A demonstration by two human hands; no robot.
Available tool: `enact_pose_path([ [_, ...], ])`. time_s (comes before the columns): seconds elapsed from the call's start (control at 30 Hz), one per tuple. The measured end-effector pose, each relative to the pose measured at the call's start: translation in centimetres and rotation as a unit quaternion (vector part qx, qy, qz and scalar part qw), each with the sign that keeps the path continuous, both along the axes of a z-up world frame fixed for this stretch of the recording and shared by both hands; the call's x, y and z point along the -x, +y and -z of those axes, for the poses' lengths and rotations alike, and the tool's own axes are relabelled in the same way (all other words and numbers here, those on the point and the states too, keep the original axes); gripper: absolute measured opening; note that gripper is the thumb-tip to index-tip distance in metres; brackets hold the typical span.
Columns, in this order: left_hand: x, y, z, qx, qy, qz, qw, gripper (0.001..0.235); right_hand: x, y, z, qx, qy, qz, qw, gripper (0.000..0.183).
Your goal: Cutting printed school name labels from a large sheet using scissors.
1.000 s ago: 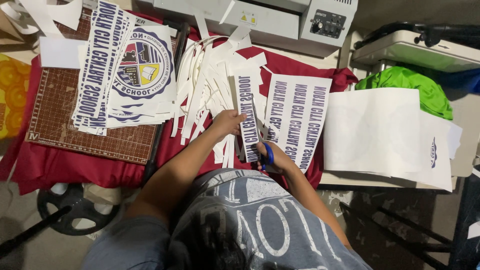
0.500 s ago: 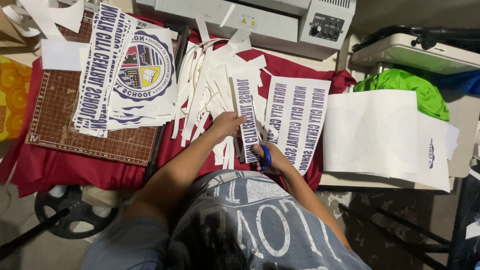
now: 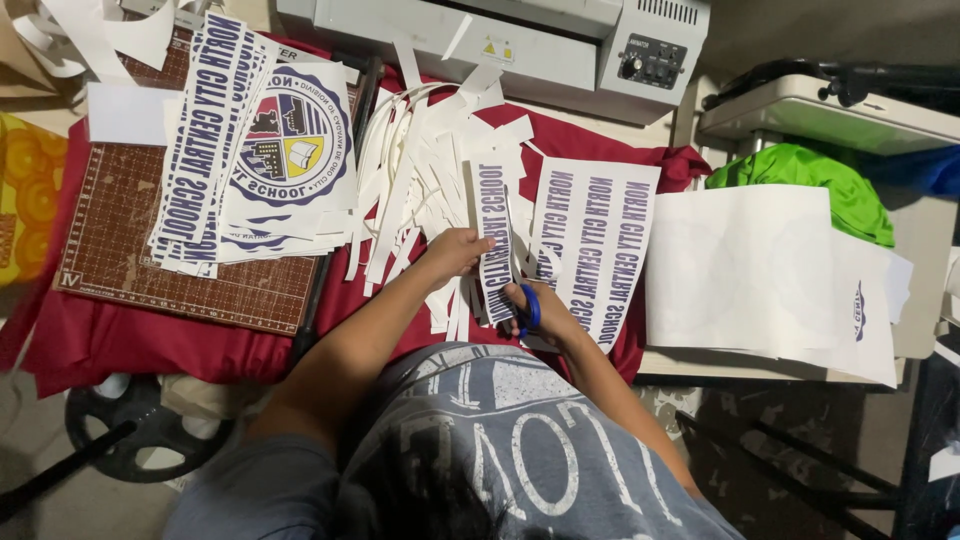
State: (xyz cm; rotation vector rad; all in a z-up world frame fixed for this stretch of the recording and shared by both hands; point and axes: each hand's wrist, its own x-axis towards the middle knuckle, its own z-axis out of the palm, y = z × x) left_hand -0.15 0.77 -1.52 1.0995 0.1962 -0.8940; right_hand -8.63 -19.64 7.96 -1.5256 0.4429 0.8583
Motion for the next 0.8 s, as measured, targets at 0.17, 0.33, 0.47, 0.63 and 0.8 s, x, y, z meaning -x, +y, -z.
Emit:
enact_pose_path([
  [0.17, 0.0, 0.1, -1.0, 0.000, 0.004, 0.005, 1.000, 0.028, -0.1, 0.0, -0.3, -0.025, 0.004, 0.004, 1.000, 0.060],
  [0.33, 0.2, -0.1, 0.0, -0.005, -0.009, 0.019, 1.000, 0.027, -0.9, -0.3, 0.4, -0.040, 0.020, 0.015, 0.999, 0.062],
  [0.47, 0.2, -0.1, -0.4, -0.036, -0.068, 0.030, 0.997, 0.026, -1.7, 0.1, 0.2, -0.060, -0.016, 0.015, 0.998, 0.060],
  [0.63, 0.2, 0.0, -0.4, -0.061, -0.087, 0.035, 0.994, 0.027, -1.7, 0.8, -0.1, -0.042, -0.025, 0.003, 0.999, 0.059],
  [0.8, 0.2, -0.1, 0.3, -0.070, -0.080, 0.038, 0.994, 0.029, -1.5, 0.8, 0.4, -0.064, -0.031, 0.026, 0.997, 0.057],
])
